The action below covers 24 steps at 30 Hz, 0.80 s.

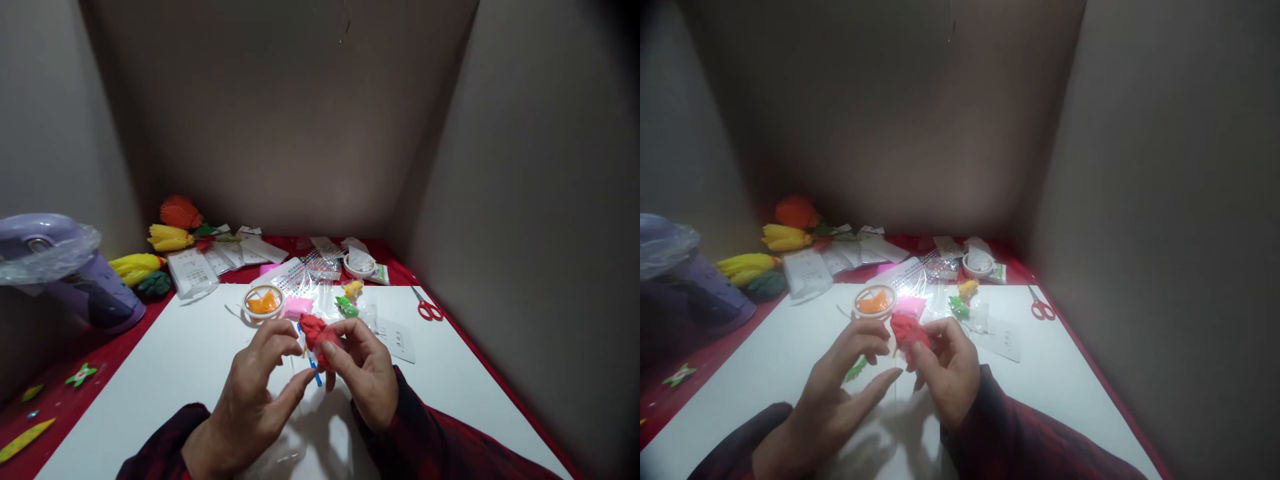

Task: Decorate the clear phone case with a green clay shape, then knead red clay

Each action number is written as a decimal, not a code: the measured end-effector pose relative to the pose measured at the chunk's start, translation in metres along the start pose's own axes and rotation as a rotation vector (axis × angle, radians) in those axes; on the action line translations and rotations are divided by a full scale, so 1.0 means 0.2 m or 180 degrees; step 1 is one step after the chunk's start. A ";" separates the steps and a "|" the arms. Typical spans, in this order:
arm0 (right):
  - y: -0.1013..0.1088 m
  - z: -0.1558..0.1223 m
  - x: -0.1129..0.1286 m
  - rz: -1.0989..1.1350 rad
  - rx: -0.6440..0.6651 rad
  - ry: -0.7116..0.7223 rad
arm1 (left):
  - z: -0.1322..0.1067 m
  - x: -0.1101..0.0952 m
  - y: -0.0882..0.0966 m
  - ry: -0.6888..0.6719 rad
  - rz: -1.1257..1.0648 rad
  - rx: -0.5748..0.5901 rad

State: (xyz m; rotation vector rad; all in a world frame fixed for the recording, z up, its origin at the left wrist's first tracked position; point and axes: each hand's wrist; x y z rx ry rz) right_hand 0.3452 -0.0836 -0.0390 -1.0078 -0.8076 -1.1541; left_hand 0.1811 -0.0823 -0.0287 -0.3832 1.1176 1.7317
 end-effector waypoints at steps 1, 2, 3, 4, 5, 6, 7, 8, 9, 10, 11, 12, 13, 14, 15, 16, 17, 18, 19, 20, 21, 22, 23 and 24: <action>0.00 0.00 -0.01 0.0055 0.0046 0.0007 | 0.00 0.00 0.00 -0.0132 0.0126 0.0000; 0.00 -0.01 -0.01 0.0086 0.0086 0.0023 | 0.00 0.00 -0.01 -0.0229 0.0190 -0.0021; 0.00 -0.02 -0.02 0.0097 0.0109 0.0034 | 0.00 0.01 -0.01 -0.0287 0.0223 -0.0036; -0.01 -0.02 -0.02 0.0090 0.0121 0.0038 | 0.00 0.01 -0.01 -0.0329 0.0247 -0.0051; -0.01 -0.03 -0.03 0.0068 0.0124 0.0039 | 0.00 0.01 -0.01 -0.0365 0.0274 -0.0061; -0.01 -0.04 -0.03 0.0039 0.0123 0.0049 | 0.00 0.01 -0.01 -0.0392 0.0309 -0.0063; -0.01 -0.04 -0.04 0.0010 0.0123 0.0060 | 0.00 0.01 -0.01 -0.0411 0.0351 -0.0063; -0.01 -0.04 -0.04 -0.0012 0.0120 0.0078 | 0.00 0.01 0.00 -0.0430 0.0397 -0.0059; -0.01 -0.05 -0.04 -0.0024 0.0124 0.0082 | -0.01 0.01 0.00 -0.0445 0.0441 -0.0052; -0.01 -0.05 -0.04 -0.0031 0.0123 0.0080 | -0.01 0.01 0.00 -0.0457 0.0473 -0.0039; -0.01 -0.05 -0.04 -0.0039 0.0126 0.0073 | -0.01 0.02 0.00 -0.0457 0.0493 -0.0023; -0.01 -0.05 -0.04 -0.0059 0.0136 0.0071 | 0.00 0.02 -0.01 -0.0457 0.0493 -0.0019; -0.01 -0.04 -0.04 -0.0102 0.0153 0.0080 | 0.00 0.02 -0.01 -0.0448 0.0470 -0.0014; -0.01 -0.04 -0.03 -0.0169 0.0167 0.0117 | 0.00 0.01 -0.01 -0.0420 0.0421 0.0001; -0.01 -0.04 -0.03 -0.0256 0.0178 0.0166 | 0.00 0.01 -0.01 -0.0379 0.0350 0.0017; -0.01 -0.04 -0.03 -0.0350 0.0187 0.0223 | 0.00 0.00 -0.01 -0.0325 0.0265 0.0048; -0.01 -0.04 -0.03 -0.0435 0.0203 0.0268 | 0.01 -0.01 -0.01 -0.0265 0.0178 0.0081; -0.01 -0.04 -0.02 -0.0502 0.0225 0.0300 | 0.01 -0.02 -0.01 -0.0202 0.0096 0.0106; -0.01 -0.05 -0.02 -0.0543 0.0255 0.0313 | 0.01 -0.02 -0.01 -0.0157 0.0032 0.0105; -0.01 -0.05 -0.02 -0.0555 0.0284 0.0321 | 0.01 -0.03 -0.01 -0.0133 -0.0004 0.0077; -0.01 -0.05 -0.02 -0.0550 0.0305 0.0322 | 0.00 -0.03 -0.01 -0.0124 -0.0007 0.0039; -0.01 -0.05 -0.02 -0.0535 0.0308 0.0329 | 0.00 -0.04 -0.01 -0.0124 0.0016 0.0002; -0.01 -0.05 -0.02 -0.0531 0.0290 0.0334 | 0.00 -0.04 -0.01 -0.0131 0.0053 -0.0037; -0.01 -0.05 -0.02 -0.0544 0.0270 0.0338 | -0.01 -0.04 -0.01 -0.0136 0.0093 -0.0084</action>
Point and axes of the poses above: each hand's wrist, its own z-axis towards the middle knuckle, its own y-axis out of the back of the hand, x = y × z, and after that the axes turned 11 degrees about y, right-handed
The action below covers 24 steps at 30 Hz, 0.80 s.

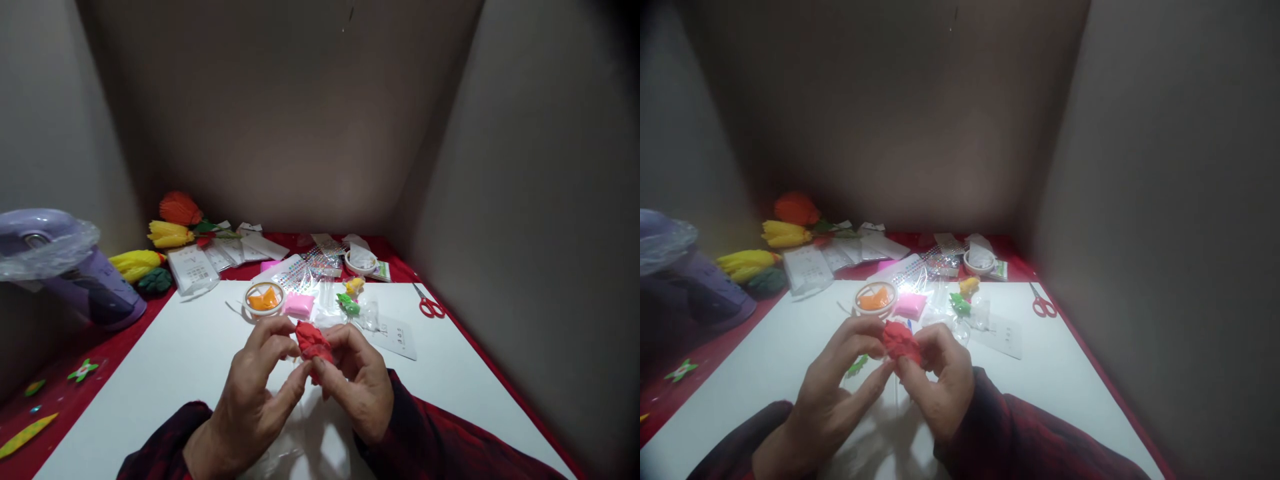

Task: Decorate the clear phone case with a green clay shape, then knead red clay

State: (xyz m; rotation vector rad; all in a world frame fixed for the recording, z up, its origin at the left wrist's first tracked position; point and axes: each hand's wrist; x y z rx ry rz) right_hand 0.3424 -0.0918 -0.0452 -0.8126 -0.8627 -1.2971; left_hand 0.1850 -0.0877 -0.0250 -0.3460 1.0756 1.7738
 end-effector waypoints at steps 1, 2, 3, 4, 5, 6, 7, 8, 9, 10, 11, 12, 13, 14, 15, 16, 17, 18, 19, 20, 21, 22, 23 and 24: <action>0.00 0.00 0.00 -0.0031 -0.0014 -0.0003 | 0.00 0.00 0.00 -0.0002 0.0039 -0.0054; 0.00 0.00 0.00 -0.0081 -0.0011 -0.0009 | -0.01 0.00 0.00 0.0002 0.0072 -0.0105; 0.00 0.00 0.00 -0.0139 0.0011 -0.0012 | -0.01 0.00 0.01 -0.0013 0.0097 -0.0153; 0.00 0.00 0.00 -0.0199 0.0046 -0.0002 | -0.01 0.01 0.01 -0.0040 0.0111 -0.0190; 0.00 0.00 0.00 -0.0258 0.0079 0.0016 | -0.01 0.01 0.01 -0.0078 0.0118 -0.0203; 0.00 -0.01 0.00 -0.0320 0.0102 0.0044 | 0.00 0.01 0.02 -0.0115 0.0113 -0.0187; 0.01 -0.01 0.01 -0.0392 0.0116 0.0088 | 0.00 0.01 0.02 -0.0151 0.0097 -0.0158; 0.01 -0.01 0.01 -0.0478 0.0125 0.0160 | 0.00 0.01 0.02 -0.0177 0.0080 -0.0122; 0.01 -0.01 0.01 -0.0577 0.0131 0.0260 | 0.00 0.01 0.02 -0.0195 0.0063 -0.0066; 0.01 -0.01 0.01 -0.0691 0.0141 0.0384 | 0.00 0.01 0.02 -0.0214 0.0041 0.0005; 0.01 0.00 0.01 -0.0810 0.0144 0.0520 | 0.00 0.01 0.02 -0.0231 0.0001 0.0079; 0.01 0.00 0.01 -0.0916 0.0148 0.0651 | 0.00 0.01 0.02 -0.0228 -0.0052 0.0138; 0.01 0.00 0.01 -0.1003 0.0146 0.0761 | 0.00 0.01 0.02 -0.0193 -0.0113 0.0182; 0.00 0.00 0.01 -0.1070 0.0141 0.0833 | 0.00 0.00 0.01 -0.0124 -0.0181 0.0201; 0.00 0.00 0.01 -0.1110 0.0141 0.0882 | 0.00 0.00 0.01 -0.0030 -0.0251 0.0196; 0.00 0.00 0.01 -0.1130 0.0142 0.0915 | 0.00 0.00 0.01 0.0075 -0.0310 0.0192; 0.00 0.00 0.01 -0.1140 0.0136 0.0933 | 0.00 0.00 0.01 0.0160 -0.0365 0.0193; 0.00 -0.01 0.02 -0.1152 0.0114 0.0944 | -0.01 0.00 0.00 0.0221 -0.0416 0.0195; -0.01 -0.01 0.02 -0.1157 0.0098 0.0940 | -0.01 0.00 0.00 0.0260 -0.0471 0.0197; -0.01 -0.01 0.02 -0.1146 0.0088 0.0925 | -0.01 0.00 0.00 0.0290 -0.0521 0.0199; 0.00 -0.02 0.02 -0.1126 0.0074 0.0910 | -0.01 0.00 0.00 0.0313 -0.0564 0.0203; 0.00 -0.02 0.02 -0.1102 0.0080 0.0900 | -0.01 0.00 0.00 0.0331 -0.0596 0.0203; 0.00 -0.02 0.02 -0.1077 0.0101 0.0910 | -0.01 0.01 0.00 0.0336 -0.0614 0.0198; 0.00 -0.02 0.02 -0.1057 0.0127 0.0942 | -0.01 0.01 0.00 0.0330 -0.0613 0.0198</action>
Point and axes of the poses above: each hand's wrist, its own z-axis towards the middle knuckle, its own y-axis out of the back of the hand, x = y × z, and after that the axes turned 11 degrees about y, right-handed
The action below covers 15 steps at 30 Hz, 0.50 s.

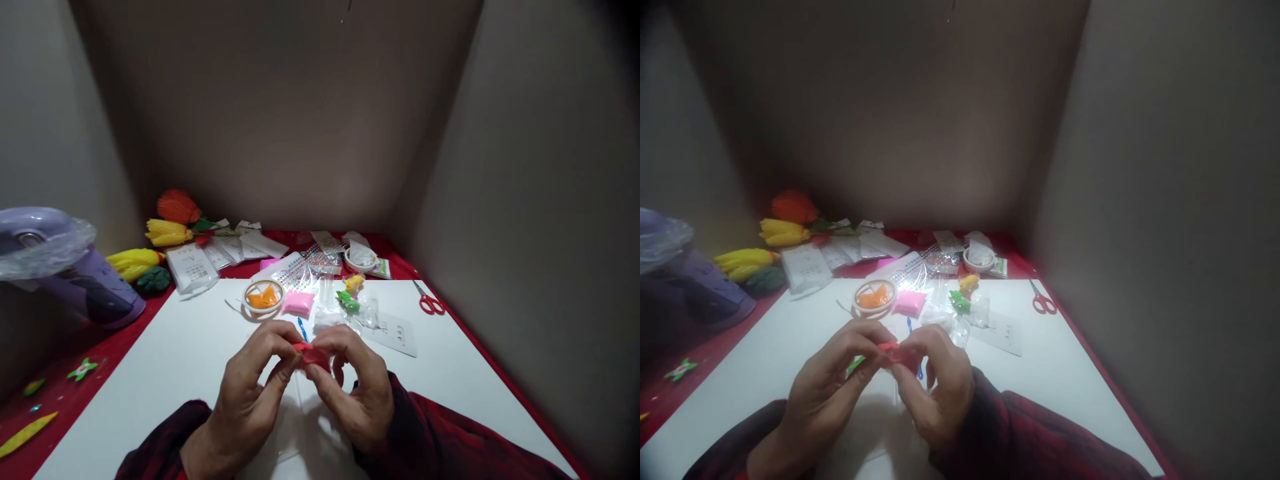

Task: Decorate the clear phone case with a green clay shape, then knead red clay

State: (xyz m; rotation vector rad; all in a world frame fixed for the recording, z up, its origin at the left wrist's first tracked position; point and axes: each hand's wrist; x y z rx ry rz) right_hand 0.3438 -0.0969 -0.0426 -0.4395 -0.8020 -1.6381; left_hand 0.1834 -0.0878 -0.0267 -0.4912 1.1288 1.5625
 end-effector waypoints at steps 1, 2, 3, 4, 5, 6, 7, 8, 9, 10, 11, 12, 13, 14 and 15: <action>0.00 0.00 0.00 0.0012 0.0014 0.0055 | 0.00 0.00 0.00 -0.0028 0.0016 0.0006; 0.01 0.00 -0.01 0.0010 0.0019 0.0118 | 0.00 0.00 0.00 -0.0068 0.0048 0.0010; 0.01 0.00 -0.01 0.0009 0.0033 0.0170 | 0.00 0.00 0.00 -0.0127 0.0081 0.0021; 0.01 0.00 -0.01 0.0005 0.0046 0.0204 | 0.00 -0.01 0.00 -0.0181 0.0113 0.0033; 0.02 -0.01 -0.02 -0.0004 0.0067 0.0231 | 0.00 -0.01 0.00 -0.0231 0.0132 0.0048; 0.02 -0.01 -0.02 -0.0022 0.0099 0.0249 | 0.00 -0.01 0.00 -0.0268 0.0137 0.0068; 0.02 -0.02 -0.03 -0.0051 0.0134 0.0261 | 0.00 -0.01 0.01 -0.0293 0.0131 0.0076; 0.03 -0.02 -0.03 -0.0080 0.0176 0.0275 | 0.00 -0.02 0.01 -0.0307 0.0121 0.0081; 0.03 -0.03 -0.03 -0.0102 0.0218 0.0308 | 0.00 -0.01 0.01 -0.0317 0.0112 0.0092; 0.03 -0.03 -0.02 -0.0122 0.0236 0.0345 | 0.00 -0.01 0.01 -0.0320 0.0106 0.0101; 0.03 -0.03 -0.02 -0.0139 0.0239 0.0393 | -0.01 -0.01 0.01 -0.0308 0.0091 0.0115; 0.03 -0.03 -0.01 -0.0156 0.0224 0.0458 | -0.01 -0.01 0.01 -0.0273 0.0060 0.0128; 0.03 -0.02 -0.01 -0.0181 0.0187 0.0541 | -0.01 0.00 0.01 -0.0210 0.0002 0.0137; 0.03 -0.01 0.00 -0.0222 0.0118 0.0627 | -0.01 0.00 0.01 -0.0115 -0.0088 0.0132; 0.03 -0.01 0.00 -0.0274 0.0030 0.0706 | -0.02 0.00 0.01 0.0027 -0.0198 0.0110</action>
Point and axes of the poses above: each hand's wrist, its own z-axis towards the middle knuckle, its own y-axis out of the back of the hand, x = y × z, and after that the axes turned 11 degrees about y, right-handed
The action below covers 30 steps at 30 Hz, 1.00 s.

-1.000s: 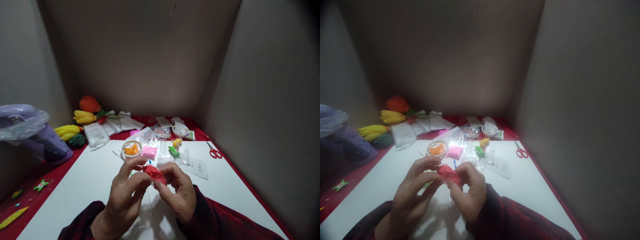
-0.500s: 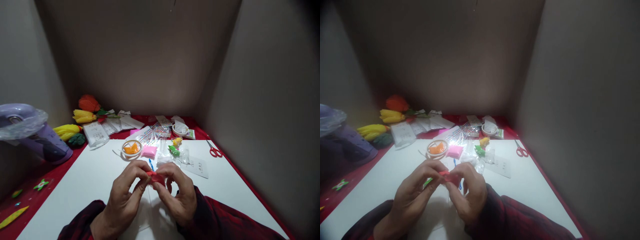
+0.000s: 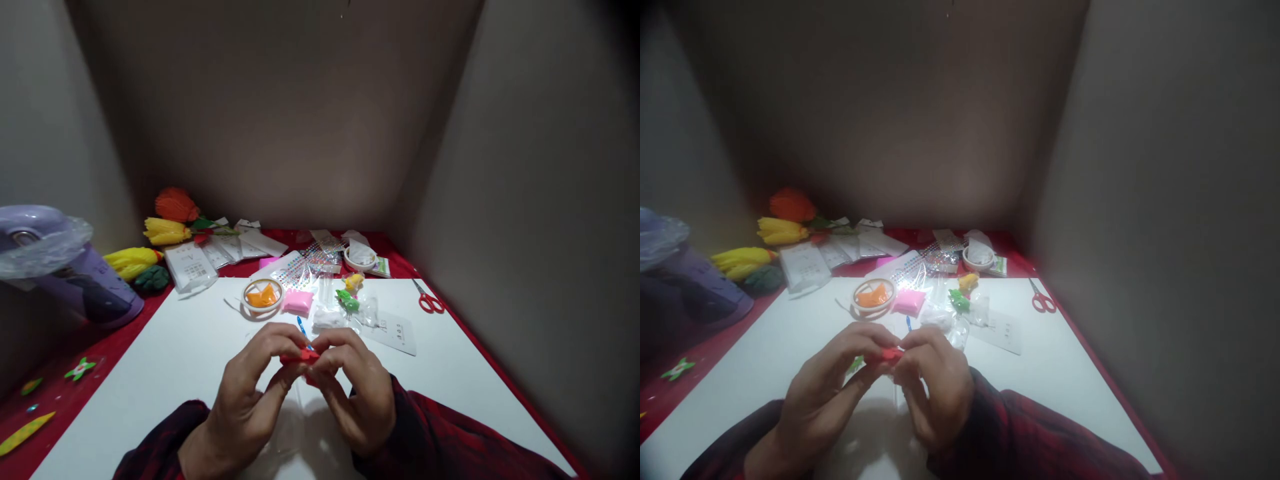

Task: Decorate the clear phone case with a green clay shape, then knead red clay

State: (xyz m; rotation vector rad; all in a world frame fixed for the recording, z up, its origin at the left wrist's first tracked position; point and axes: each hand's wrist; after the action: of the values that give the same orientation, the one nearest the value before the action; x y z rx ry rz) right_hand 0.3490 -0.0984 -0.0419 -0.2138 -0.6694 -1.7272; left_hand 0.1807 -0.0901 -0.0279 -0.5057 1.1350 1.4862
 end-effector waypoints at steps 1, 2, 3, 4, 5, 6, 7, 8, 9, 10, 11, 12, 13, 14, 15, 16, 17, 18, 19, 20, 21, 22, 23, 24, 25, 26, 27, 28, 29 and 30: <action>0.00 0.01 0.00 -0.0061 -0.0074 0.0078 | 0.00 0.00 0.00 0.0200 -0.0107 -0.0027; -0.01 0.01 0.00 -0.0120 -0.0137 0.0157 | 0.00 0.00 0.00 0.0459 -0.0197 -0.0038; -0.01 0.02 0.00 -0.0180 -0.0195 0.0218 | 0.01 -0.01 0.00 0.0765 -0.0283 -0.0019; -0.01 0.02 0.00 -0.0225 -0.0229 0.0269 | 0.01 -0.02 0.00 0.1094 -0.0369 0.0039; -0.01 0.01 -0.01 -0.0243 -0.0246 0.0301 | 0.02 -0.03 0.00 0.1393 -0.0455 0.0135; -0.02 0.01 -0.01 -0.0236 -0.0250 0.0295 | 0.03 -0.04 0.00 0.1642 -0.0552 0.0246; -0.02 0.00 -0.01 -0.0202 -0.0233 0.0262 | 0.04 -0.05 0.00 0.1822 -0.0666 0.0354; -0.02 0.00 -0.01 -0.0145 -0.0199 0.0207 | 0.05 -0.06 0.00 0.1947 -0.0781 0.0446; -0.02 0.00 -0.01 -0.0075 -0.0156 0.0151 | 0.05 -0.07 0.00 0.2026 -0.0884 0.0516; -0.01 -0.01 -0.01 -0.0012 -0.0124 0.0097 | 0.06 -0.07 0.00 0.2070 -0.0971 0.0554; -0.01 -0.01 -0.01 0.0035 -0.0112 0.0049 | 0.06 -0.07 0.00 0.2106 -0.1048 0.0568; -0.02 -0.01 -0.01 0.0068 -0.0129 0.0020 | 0.07 -0.07 0.00 0.2134 -0.1103 0.0566; -0.02 -0.01 -0.01 0.0089 -0.0172 0.0003 | 0.07 -0.06 0.00 0.2146 -0.1124 0.0548; -0.02 -0.01 -0.01 0.0098 -0.0222 -0.0015 | 0.07 -0.06 0.00 0.2143 -0.1118 0.0519; -0.02 -0.01 -0.01 0.0106 -0.0245 -0.0008 | 0.07 -0.05 0.00 0.2137 -0.1094 0.0486; -0.02 -0.01 -0.01 0.0113 -0.0234 0.0011 | 0.07 -0.05 0.00 0.2137 -0.1064 0.0459; -0.02 -0.01 -0.01 0.0113 -0.0208 0.0031 | 0.07 -0.05 0.01 0.2133 -0.1047 0.0441; -0.02 -0.02 -0.01 0.0110 -0.0164 0.0055 | 0.07 -0.05 0.01 0.2127 -0.1047 0.0432; -0.02 -0.02 -0.02 0.0107 -0.0126 0.0076 | 0.07 -0.05 0.01 0.2141 -0.1063 0.0431; -0.02 -0.03 -0.02 0.0102 -0.0114 0.0089 | 0.07 -0.05 0.01 0.2165 -0.1090 0.0441; -0.02 -0.03 -0.02 0.0100 -0.0114 0.0095 | 0.07 -0.05 0.01 0.2181 -0.1122 0.0454; -0.02 -0.03 -0.02 0.0102 -0.0124 0.0092 | 0.07 -0.05 0.01 0.2187 -0.1151 0.0481; -0.02 -0.03 -0.02 0.0110 -0.0133 0.0093 | 0.07 -0.06 0.01 0.2188 -0.1178 0.0514; -0.02 -0.02 -0.02 0.0122 -0.0141 0.0087 | 0.07 -0.06 0.01 0.2182 -0.1204 0.0558; -0.02 -0.02 -0.02 0.0134 -0.0154 0.0077 | 0.07 -0.05 0.01 0.2174 -0.1217 0.0595; -0.02 -0.02 -0.02 0.0149 -0.0171 0.0063 | 0.07 -0.05 0.01 0.2164 -0.1203 0.0625; -0.02 -0.02 -0.02 0.0168 -0.0193 0.0039 | 0.07 -0.05 0.01 0.2162 -0.1164 0.0629; -0.02 -0.02 -0.02 0.0183 -0.0206 -0.0002 | 0.07 -0.05 0.01 0.2168 -0.1113 0.0617; -0.01 -0.03 -0.02 0.0197 -0.0189 -0.0049 | 0.07 -0.04 0.01 0.2175 -0.1065 0.0596; -0.01 -0.03 -0.03 0.0200 -0.0134 -0.0108 | 0.08 -0.04 0.01 0.2183 -0.1036 0.0587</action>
State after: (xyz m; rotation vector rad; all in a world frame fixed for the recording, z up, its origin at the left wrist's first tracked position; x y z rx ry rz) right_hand 0.3496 -0.0972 -0.0507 -0.2912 -0.6448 -1.6816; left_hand 0.1856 -0.0811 -0.0139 -1.0625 1.6051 0.9249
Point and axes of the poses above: each hand's wrist, its own z-axis towards the middle knuckle, its own y-axis out of the back of the hand, x = y × z, and after that the axes turned 11 degrees about y, right-handed
